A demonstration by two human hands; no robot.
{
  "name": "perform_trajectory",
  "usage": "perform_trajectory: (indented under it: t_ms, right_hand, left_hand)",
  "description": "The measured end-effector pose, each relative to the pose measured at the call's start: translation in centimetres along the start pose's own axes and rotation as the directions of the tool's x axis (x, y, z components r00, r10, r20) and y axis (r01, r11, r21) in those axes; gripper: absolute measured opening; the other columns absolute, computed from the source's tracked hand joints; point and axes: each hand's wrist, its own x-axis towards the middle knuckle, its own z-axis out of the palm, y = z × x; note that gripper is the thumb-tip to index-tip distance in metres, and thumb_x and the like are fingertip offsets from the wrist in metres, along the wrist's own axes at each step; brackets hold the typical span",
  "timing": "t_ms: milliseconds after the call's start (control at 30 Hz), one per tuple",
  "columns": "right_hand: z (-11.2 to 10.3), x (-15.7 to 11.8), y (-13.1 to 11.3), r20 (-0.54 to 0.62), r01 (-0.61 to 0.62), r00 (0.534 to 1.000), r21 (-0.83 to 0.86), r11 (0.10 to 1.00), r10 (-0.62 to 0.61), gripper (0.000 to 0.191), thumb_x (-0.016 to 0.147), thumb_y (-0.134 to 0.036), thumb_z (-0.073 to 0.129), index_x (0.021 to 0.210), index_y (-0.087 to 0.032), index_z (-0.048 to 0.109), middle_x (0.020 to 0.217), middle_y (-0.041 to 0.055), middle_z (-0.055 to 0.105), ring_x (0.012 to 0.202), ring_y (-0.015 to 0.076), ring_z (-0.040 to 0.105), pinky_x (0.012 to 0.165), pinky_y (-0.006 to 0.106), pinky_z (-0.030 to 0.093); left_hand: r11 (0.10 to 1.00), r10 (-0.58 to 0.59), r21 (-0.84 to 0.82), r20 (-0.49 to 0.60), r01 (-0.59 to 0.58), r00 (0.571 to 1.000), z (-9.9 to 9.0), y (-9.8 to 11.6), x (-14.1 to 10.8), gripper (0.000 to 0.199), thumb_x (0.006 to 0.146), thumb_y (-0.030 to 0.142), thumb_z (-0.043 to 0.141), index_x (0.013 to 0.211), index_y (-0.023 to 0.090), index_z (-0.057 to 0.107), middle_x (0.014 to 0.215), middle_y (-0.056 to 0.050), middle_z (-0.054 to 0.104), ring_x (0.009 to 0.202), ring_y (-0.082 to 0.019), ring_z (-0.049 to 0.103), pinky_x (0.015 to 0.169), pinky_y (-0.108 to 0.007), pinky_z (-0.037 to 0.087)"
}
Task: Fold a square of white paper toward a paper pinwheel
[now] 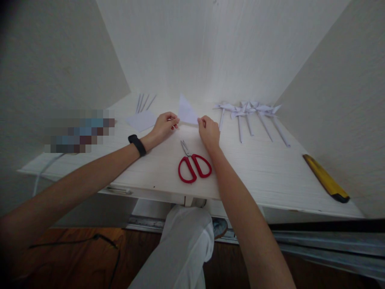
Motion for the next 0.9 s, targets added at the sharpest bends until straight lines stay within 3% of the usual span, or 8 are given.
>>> perform_trajectory:
  t_ms: [233, 467, 700, 900]
  right_hand:
    - [-0.3, 0.2, -0.3, -0.038, 0.103, 0.994, 0.149, 0.983, -0.098, 0.017, 0.082, -0.026, 0.047, 0.068, -0.018, 0.053, 0.063, 0.0004, 0.053, 0.062, 0.0139, 0.047, 0.062, 0.027, 0.034]
    - [-0.6, 0.1, -0.5, -0.061, 0.080, 0.995, 0.124, 0.989, -0.073, 0.015, 0.078, -0.026, 0.049, 0.065, -0.019, 0.053, 0.053, -0.0025, 0.044, 0.054, 0.0133, 0.042, 0.055, 0.027, 0.028]
    - [-0.5, 0.1, -0.3, -0.052, 0.067, 0.997, 0.230, 0.971, -0.057, 0.016, 0.079, -0.032, 0.050, 0.075, -0.018, 0.058, 0.065, 0.0001, 0.056, 0.059, 0.0136, 0.048, 0.059, 0.027, 0.036]
    - [-0.7, 0.1, -0.5, -0.091, 0.072, 0.994, 0.193, 0.979, -0.055, 0.013, 0.078, -0.027, 0.050, 0.068, -0.019, 0.053, 0.056, -0.0031, 0.046, 0.056, 0.0129, 0.043, 0.056, 0.026, 0.031]
  left_hand:
    - [0.999, 0.031, 0.006, 0.105, -0.031, 0.994, 0.1, 0.4, -0.5, 0.007, 0.075, 0.014, 0.059, 0.069, 0.014, 0.055, 0.058, 0.002, 0.055, 0.052, -0.007, 0.052, 0.051, -0.020, 0.038]
    - [0.998, 0.028, 0.052, 0.133, -0.035, 0.991, 0.2, 0.6, -0.4, 0.007, 0.075, 0.015, 0.060, 0.070, 0.014, 0.055, 0.056, 0.003, 0.055, 0.051, -0.008, 0.052, 0.054, -0.020, 0.039]
    - [0.997, 0.039, 0.067, 0.166, -0.050, 0.985, 0.1, 0.8, -0.6, 0.008, 0.075, 0.015, 0.060, 0.070, 0.014, 0.055, 0.057, 0.003, 0.055, 0.051, -0.008, 0.052, 0.057, -0.021, 0.041]
    - [0.995, 0.052, 0.074, 0.202, -0.068, 0.978, 0.2, 1.0, -0.8, 0.007, 0.075, 0.015, 0.060, 0.070, 0.014, 0.056, 0.056, 0.003, 0.056, 0.052, -0.007, 0.052, 0.057, -0.020, 0.041]
